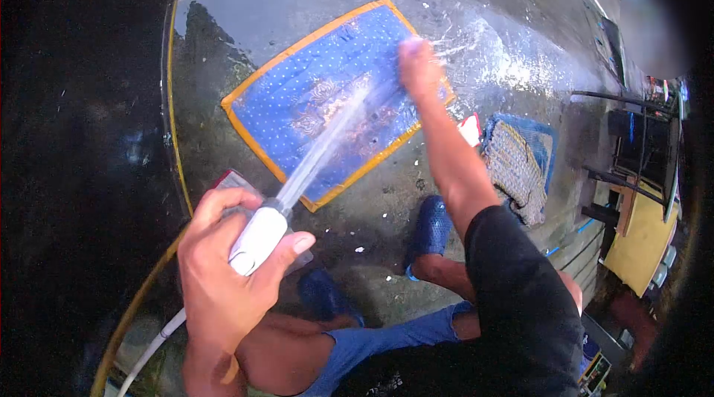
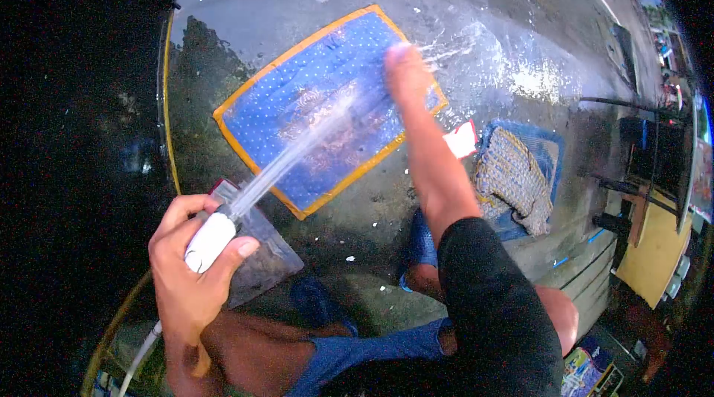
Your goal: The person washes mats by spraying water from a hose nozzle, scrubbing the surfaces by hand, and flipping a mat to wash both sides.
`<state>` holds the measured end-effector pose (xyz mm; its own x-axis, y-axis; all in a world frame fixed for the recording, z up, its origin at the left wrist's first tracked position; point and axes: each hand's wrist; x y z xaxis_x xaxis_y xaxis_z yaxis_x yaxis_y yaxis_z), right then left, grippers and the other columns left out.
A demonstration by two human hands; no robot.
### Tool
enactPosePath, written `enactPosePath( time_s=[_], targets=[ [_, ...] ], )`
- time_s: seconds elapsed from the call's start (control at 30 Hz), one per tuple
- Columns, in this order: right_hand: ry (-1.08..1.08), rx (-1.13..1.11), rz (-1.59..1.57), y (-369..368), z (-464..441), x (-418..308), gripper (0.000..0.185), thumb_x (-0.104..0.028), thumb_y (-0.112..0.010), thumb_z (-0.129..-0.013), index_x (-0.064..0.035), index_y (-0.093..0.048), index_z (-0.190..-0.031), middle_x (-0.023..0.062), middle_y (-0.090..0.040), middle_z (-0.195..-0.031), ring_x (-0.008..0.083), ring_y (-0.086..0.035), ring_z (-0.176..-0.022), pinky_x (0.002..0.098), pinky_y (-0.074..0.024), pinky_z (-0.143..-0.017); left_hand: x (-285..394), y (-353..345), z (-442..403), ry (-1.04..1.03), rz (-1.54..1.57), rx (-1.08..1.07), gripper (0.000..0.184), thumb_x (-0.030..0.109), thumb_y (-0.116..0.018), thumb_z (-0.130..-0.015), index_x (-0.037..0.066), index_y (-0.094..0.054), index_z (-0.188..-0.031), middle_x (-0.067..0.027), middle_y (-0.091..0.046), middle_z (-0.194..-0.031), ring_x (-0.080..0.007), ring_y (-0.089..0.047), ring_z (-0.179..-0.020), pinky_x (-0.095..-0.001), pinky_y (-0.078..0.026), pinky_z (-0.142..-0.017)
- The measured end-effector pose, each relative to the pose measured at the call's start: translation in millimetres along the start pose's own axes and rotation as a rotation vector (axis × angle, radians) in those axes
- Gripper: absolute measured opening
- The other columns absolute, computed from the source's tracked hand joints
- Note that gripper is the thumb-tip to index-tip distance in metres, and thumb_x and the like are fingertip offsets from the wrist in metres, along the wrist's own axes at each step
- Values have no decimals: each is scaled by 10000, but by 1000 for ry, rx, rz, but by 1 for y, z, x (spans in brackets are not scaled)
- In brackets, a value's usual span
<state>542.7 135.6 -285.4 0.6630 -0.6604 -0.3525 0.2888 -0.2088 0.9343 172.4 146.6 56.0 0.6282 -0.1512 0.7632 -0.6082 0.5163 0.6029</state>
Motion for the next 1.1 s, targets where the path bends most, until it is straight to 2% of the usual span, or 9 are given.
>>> enactPosePath(
  time_s=[0.2,0.23,0.33,0.47,0.67,0.83,0.93,1.03,1.1],
  targets=[
    [391,-123,3,-3,-4,-36,365,-433,-578,-999,-71,-625,-982,261,-714,-923,446,-712,-811,565,-554,-719,3,-2,-10,55,-17,33,305,159,-921,-715,-34,-719,-836,-159,-663,-967,-289,-668,-801,-375,-514,-702],
    [8,-223,-800,9,-22,-33,413,-466,-577,-997,-58,-626,-958,251,-718,-931,441,-709,-800,557,-551,-687,1,-1,-9,56,-24,31,304,160,-921,-714,-32,-720,-836,-158,-663,-966,-289,-668,-799,-375,-514,-700],
    [96,8,-108,-11,-28,-59,412,-478,-585,-999,-70,-633,-982,221,-728,-912,425,-709,-759,563,-543,-662,1,1,-10,67,-27,9,307,162,-909,-718,-39,-714,-844,-155,-661,-986,-271,-659,-819,-362,-509,-722],
    [488,-248,-152,-122,46,-86,366,-488,-519,-1019,-145,-646,-1047,180,-738,-892,423,-720,-789,565,-555,-714,3,-8,-22,93,-17,15,314,158,-884,-734,-59,-699,-866,-149,-658,-1029,-227,-642,-858,-328,-501,-763],
    [28,61,19,-12,-104,-83,375,-392,-530,-1017,-45,-636,-1110,230,-733,-1000,428,-727,-938,578,-562,-789,-11,2,-14,176,-47,56,289,174,-908,-742,-24,-726,-847,-141,-659,-966,-263,-661,-785,-355,-511,-706],
    [355,-234,107,-54,0,-158,273,-260,-509,-1005,-63,-621,-1157,221,-700,-990,371,-733,-919,496,-600,-732,-15,9,-18,156,-69,159,305,189,-895,-771,-40,-724,-878,-149,-663,-966,-271,-670,-785,-361,-512,-711],
    [623,-170,-322,-85,100,-189,394,-484,-530,-1016,-102,-548,-1107,277,-665,-904,490,-690,-814,595,-543,-740,-21,9,-26,169,-119,168,320,196,-890,-784,-52,-721,-896,-166,-667,-959,-293,-672,-779,-372,-515,-715],
    [478,-485,-197,-45,70,-169,365,-443,-555,-986,-115,-559,-1144,234,-681,-1003,494,-691,-844,617,-550,-822,-19,11,-22,251,-108,148,295,170,-868,-805,-63,-696,-862,-152,-655,-951,-262,-646,-794,-347,-504,-731],
    [497,-278,67,-34,11,-134,432,-473,-492,-1020,-104,-559,-1234,241,-712,-1111,446,-723,-918,577,-571,-811,-22,14,-14,268,-96,165,285,158,-861,-812,-64,-687,-850,-141,-649,-950,-240,-635,-805,-332,-499,-742]
  ],
)
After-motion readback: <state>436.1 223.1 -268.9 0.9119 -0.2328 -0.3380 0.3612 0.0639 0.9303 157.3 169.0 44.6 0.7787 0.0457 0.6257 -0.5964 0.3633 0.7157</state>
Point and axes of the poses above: each hand's wrist, its own z-axis away from the middle knuckle, its own y-axis out of the back of the hand, x = y × z
